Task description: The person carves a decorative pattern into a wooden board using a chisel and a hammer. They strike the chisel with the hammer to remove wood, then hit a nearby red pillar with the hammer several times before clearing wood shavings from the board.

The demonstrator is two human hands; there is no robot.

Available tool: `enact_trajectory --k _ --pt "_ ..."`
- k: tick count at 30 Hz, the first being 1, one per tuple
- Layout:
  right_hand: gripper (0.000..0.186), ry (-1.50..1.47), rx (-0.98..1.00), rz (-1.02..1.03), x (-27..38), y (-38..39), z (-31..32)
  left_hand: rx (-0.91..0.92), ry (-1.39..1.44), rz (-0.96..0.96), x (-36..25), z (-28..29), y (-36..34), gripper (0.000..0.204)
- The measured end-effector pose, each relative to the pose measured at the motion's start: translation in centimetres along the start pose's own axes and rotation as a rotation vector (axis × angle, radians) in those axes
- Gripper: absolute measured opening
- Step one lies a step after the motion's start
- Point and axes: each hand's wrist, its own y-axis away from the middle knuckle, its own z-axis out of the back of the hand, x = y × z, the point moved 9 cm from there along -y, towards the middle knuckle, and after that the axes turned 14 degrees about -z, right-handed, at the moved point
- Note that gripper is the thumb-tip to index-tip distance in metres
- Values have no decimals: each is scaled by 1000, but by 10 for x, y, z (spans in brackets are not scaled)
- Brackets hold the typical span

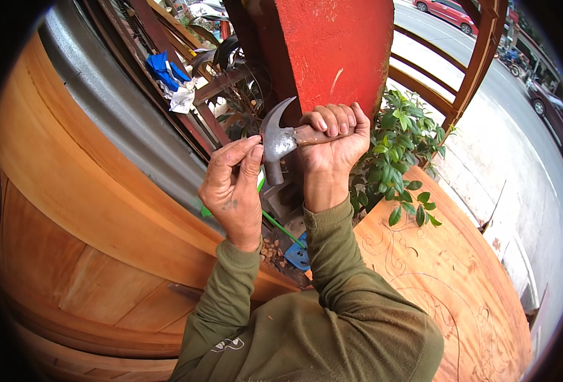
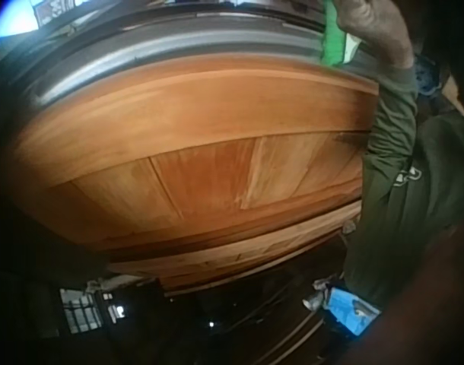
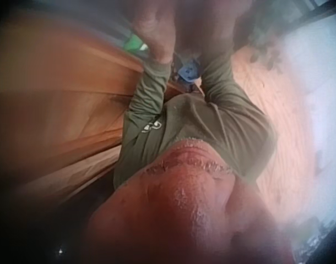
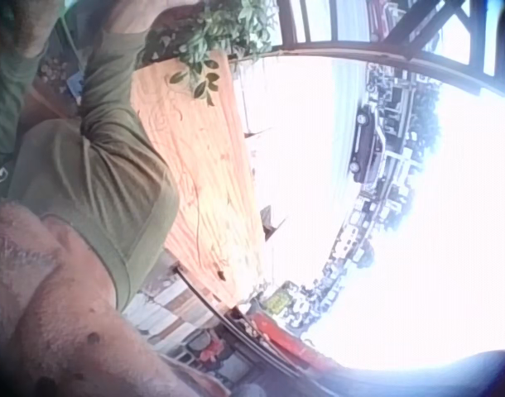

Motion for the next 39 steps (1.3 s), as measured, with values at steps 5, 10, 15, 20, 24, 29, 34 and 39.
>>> enact_trajectory --k 5,10,15,20,24,29,34,39 --pt "41 35 44 21 12 -6 -4 39 105 96 22 -9 3 23" --pt "39 385 123 380 70 1 -55 66 24 94 11 35 8 59" --pt "38 985 227 922 113 -3 -137 142 -834 -567 -59 157 -1 54" --pt "36 944 -83 792 173 -92 -99 198 -1272 -535 -50 186 -24 58" --pt "35 890 -124 743 187 -163 -73 264 -1325 -496 -39 176 -30 68" --pt "33 849 -116 772 197 -203 -48 262 -1375 -500 -42 175 -26 76" --pt "30 894 -34 832 199 -199 -48 200 -1313 -404 -33 185 -22 95" --pt "32 875 35 914 198 -189 -41 224 -1311 -404 -35 182 -22 94"
